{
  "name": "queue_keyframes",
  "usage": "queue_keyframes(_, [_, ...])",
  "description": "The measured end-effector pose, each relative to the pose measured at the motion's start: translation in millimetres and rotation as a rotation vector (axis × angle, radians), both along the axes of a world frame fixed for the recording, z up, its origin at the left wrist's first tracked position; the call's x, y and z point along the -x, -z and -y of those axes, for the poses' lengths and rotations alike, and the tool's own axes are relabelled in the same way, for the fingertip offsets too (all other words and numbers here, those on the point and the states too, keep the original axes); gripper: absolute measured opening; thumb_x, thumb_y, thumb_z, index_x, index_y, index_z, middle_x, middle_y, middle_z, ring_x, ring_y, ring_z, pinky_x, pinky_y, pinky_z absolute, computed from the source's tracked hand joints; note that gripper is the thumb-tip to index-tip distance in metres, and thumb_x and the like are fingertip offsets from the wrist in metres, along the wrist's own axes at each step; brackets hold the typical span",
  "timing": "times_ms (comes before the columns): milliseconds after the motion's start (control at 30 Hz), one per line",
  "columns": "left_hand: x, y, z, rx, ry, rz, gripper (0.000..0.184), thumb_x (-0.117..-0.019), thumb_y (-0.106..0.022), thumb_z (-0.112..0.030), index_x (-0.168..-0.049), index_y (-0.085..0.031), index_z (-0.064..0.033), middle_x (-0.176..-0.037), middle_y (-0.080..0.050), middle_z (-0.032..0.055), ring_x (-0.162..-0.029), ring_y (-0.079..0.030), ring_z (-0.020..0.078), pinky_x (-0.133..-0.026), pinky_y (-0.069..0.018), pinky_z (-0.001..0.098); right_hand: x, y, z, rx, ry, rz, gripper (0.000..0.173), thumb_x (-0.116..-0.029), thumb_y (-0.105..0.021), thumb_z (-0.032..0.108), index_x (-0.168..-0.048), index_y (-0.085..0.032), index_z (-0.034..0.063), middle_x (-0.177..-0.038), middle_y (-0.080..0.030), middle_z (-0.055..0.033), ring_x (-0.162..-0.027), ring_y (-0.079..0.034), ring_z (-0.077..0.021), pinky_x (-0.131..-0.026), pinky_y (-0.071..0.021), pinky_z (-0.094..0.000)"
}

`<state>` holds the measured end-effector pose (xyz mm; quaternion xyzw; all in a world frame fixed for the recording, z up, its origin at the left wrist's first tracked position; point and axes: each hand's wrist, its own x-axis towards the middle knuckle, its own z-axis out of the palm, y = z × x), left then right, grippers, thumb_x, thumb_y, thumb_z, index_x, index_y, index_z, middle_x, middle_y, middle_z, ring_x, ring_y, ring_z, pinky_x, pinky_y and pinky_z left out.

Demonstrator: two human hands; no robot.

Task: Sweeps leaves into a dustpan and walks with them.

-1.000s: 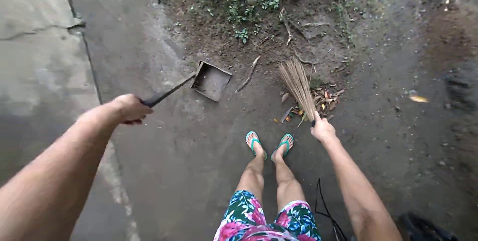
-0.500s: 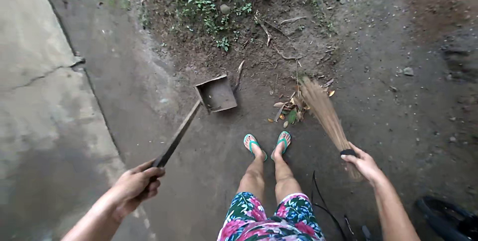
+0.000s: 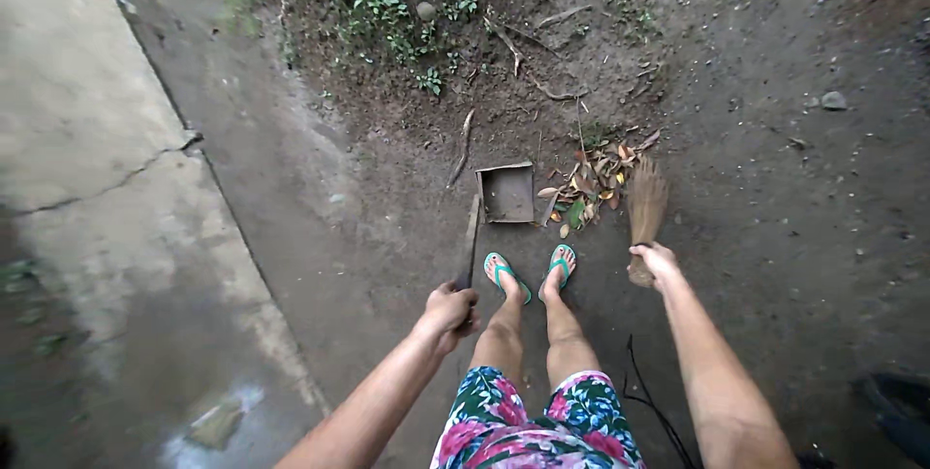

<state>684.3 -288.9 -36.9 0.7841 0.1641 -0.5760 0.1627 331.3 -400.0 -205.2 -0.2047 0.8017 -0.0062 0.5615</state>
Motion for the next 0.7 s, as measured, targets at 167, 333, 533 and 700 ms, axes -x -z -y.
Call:
queue_keyframes(167, [48.0, 22.9, 47.0, 0.160, -0.366, -0.169, 0.021, -0.0960, -0.055, 0.003, -0.115, -0.048, -0.0016, -0.070, -0.053, 0.0073, -0.048, -0.053, 0.0109, -0.044, -0.0501, 0.0221, -47.1, -16.1, -56.8, -0.010, -0.107, 0.124, 0.065, -0.0949, -0.070, 0.011, -0.153, -0.043, 0.0034, -0.139, -0.058, -0.0237, -0.121, -0.062, -0.0350, -0.100, -0.0531, -0.0537])
queue_keyframes(333, [74.7, 30.5, 65.9, 0.198, -0.491, -0.150, 0.022, -0.0938, -0.054, 0.006, -0.112, -0.046, -0.0017, -0.069, -0.051, 0.0071, -0.047, -0.052, 0.0112, -0.044, -0.0503, 0.0224, -93.9, -32.0, -93.5, -0.046, -0.130, 0.224, 0.069, -0.0946, -0.071, 0.011, -0.156, -0.040, 0.0035, -0.139, -0.059, -0.0228, -0.120, -0.064, -0.0323, -0.100, -0.0542, -0.0501])
queue_keyframes(533, [71.9, 22.0, 60.0, 0.191, -0.521, -0.162, 0.017, -0.0956, -0.052, 0.004, -0.110, -0.045, -0.0023, -0.069, -0.051, 0.0067, -0.046, -0.050, 0.0098, -0.042, -0.0484, 0.0203, -144.9, -48.3, -121.7, -0.139, -0.195, 0.311, 0.078, -0.0918, -0.074, 0.015, -0.157, -0.035, 0.0012, -0.152, -0.049, -0.0233, -0.131, -0.057, -0.0333, -0.107, -0.0501, -0.0505])
queue_keyframes(700, [57.9, 10.0, 55.1, 0.170, -0.573, -0.130, 0.008, -0.0963, -0.051, 0.002, -0.098, -0.047, -0.0051, -0.065, -0.048, 0.0044, -0.043, -0.046, 0.0077, -0.039, -0.0440, 0.0180, -141.3, -62.0, -123.4, -0.157, -0.262, 0.313, 0.081, -0.0914, -0.075, 0.016, -0.159, -0.033, 0.0035, -0.151, -0.050, -0.0227, -0.136, -0.054, -0.0334, -0.111, -0.0463, -0.0521])
